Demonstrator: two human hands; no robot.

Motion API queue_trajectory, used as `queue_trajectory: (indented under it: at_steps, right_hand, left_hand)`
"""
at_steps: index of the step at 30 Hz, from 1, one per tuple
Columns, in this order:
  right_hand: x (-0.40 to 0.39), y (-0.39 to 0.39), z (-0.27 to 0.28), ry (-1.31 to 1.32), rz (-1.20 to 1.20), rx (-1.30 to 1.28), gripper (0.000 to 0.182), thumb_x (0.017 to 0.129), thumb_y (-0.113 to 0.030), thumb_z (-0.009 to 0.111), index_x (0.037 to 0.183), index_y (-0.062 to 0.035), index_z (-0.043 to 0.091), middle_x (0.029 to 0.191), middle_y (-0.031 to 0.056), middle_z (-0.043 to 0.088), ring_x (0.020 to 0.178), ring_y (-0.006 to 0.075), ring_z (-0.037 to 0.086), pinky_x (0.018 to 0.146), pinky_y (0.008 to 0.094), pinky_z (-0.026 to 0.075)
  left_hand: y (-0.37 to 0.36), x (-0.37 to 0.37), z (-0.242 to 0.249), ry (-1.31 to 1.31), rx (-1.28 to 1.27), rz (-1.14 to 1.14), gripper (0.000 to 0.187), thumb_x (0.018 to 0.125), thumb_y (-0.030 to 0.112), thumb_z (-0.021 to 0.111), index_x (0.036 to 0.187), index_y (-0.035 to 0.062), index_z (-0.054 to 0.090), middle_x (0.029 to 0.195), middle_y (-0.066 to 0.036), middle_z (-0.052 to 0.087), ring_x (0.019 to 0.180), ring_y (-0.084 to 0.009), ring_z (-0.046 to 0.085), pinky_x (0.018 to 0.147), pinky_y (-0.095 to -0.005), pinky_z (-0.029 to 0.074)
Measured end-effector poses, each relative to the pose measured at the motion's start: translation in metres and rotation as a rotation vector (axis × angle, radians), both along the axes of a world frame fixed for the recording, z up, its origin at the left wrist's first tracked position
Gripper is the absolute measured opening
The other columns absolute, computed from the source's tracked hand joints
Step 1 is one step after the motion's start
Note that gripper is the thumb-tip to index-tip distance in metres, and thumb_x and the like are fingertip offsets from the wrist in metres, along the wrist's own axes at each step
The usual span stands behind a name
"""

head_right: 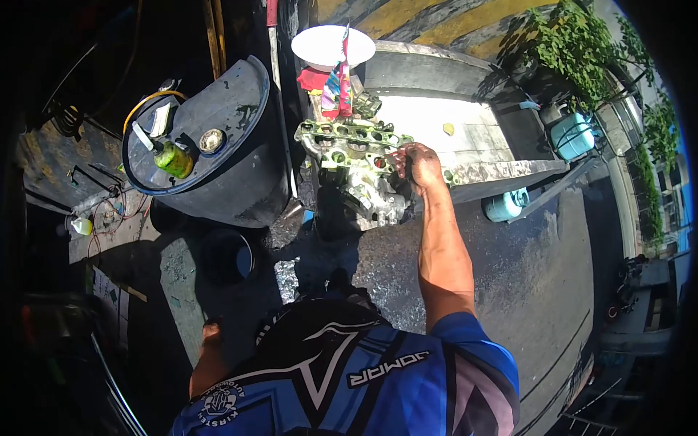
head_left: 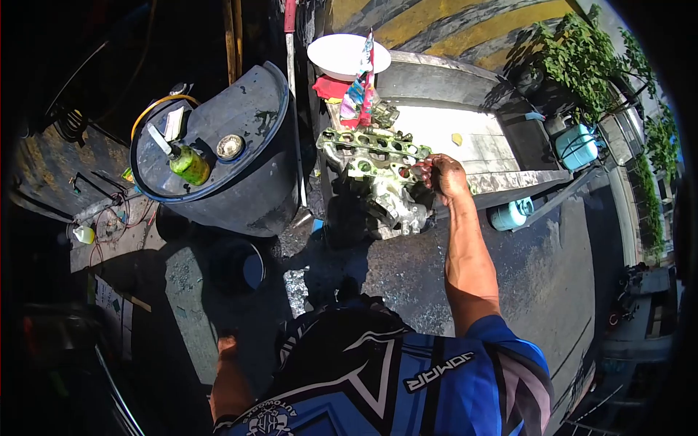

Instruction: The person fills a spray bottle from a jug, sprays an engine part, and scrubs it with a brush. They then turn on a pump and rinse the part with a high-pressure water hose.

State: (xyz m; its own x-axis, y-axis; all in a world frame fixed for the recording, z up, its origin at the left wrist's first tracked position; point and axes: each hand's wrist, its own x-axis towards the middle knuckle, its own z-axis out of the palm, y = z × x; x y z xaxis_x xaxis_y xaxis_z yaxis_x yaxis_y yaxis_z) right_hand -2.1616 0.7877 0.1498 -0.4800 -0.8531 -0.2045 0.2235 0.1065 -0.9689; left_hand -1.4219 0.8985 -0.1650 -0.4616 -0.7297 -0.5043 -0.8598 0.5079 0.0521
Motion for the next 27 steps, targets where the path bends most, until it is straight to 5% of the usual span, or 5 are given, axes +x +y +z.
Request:
queue_trajectory:
  at_steps: [7, 11, 18, 24, 27]
  right_hand:
    - [0.006, 0.013, -0.024, -0.108, -0.076, -0.061, 0.018, 0.097, -0.013, 0.039, 0.095, 0.0005, 0.05, 0.077, 0.0126, 0.059, 0.06, 0.0174, 0.055, 0.049, 0.0289, 0.045]
    - [0.01, 0.017, -0.008, -0.094, -0.173, -0.096, 0.017, 0.095, -0.015, 0.043, 0.095, 0.0004, 0.05, 0.077, 0.0136, 0.058, 0.061, 0.02, 0.056, 0.051, 0.0301, 0.046]
    - [0.05, 0.017, 0.012, 0.002, -0.362, 0.05, 0.015, 0.095, -0.014, 0.04, 0.091, -0.0036, 0.05, 0.074, 0.0102, 0.057, 0.061, 0.0186, 0.054, 0.05, 0.0301, 0.043]
    - [0.074, 0.003, 0.002, -0.321, -0.602, -0.235, 0.012, 0.093, -0.009, 0.039, 0.088, -0.0029, 0.048, 0.071, 0.0095, 0.052, 0.061, 0.0194, 0.051, 0.052, 0.0324, 0.041]
    - [0.1, -0.012, -0.016, -0.295, -0.626, -0.099, 0.012, 0.094, -0.01, 0.038, 0.086, -0.005, 0.046, 0.069, 0.0073, 0.048, 0.059, 0.0169, 0.048, 0.05, 0.0303, 0.04]
  left_hand:
    - [0.024, -0.028, -0.018, 0.234, -0.162, 0.244, 0.031, 0.092, 0.03, 0.055, 0.092, 0.001, 0.066, 0.089, -0.018, 0.067, 0.083, -0.0358, 0.065, 0.076, -0.0473, 0.051]
    - [-0.002, -0.049, 0.011, 0.34, 0.321, 1.079, 0.033, 0.089, 0.042, 0.062, 0.102, 0.0119, 0.067, 0.068, -0.007, 0.058, 0.051, -0.0198, 0.051, 0.047, -0.0388, 0.041]
    - [-0.081, -0.002, 0.008, 0.64, 0.473, 1.136, 0.032, 0.086, 0.039, 0.067, 0.088, 0.0067, 0.063, 0.068, -0.007, 0.056, 0.059, -0.0192, 0.055, 0.053, -0.0381, 0.043]
    - [-0.184, 0.042, 0.012, 0.232, -0.055, -0.034, 0.033, 0.097, 0.03, 0.046, 0.092, 0.0041, 0.065, 0.089, -0.018, 0.065, 0.086, -0.0379, 0.061, 0.08, -0.0475, 0.047]
    - [-0.211, 0.05, 0.029, 0.24, 0.001, 0.004, 0.035, 0.097, 0.028, 0.043, 0.088, 0.0048, 0.067, 0.09, -0.021, 0.065, 0.088, -0.04, 0.061, 0.08, -0.0477, 0.047]
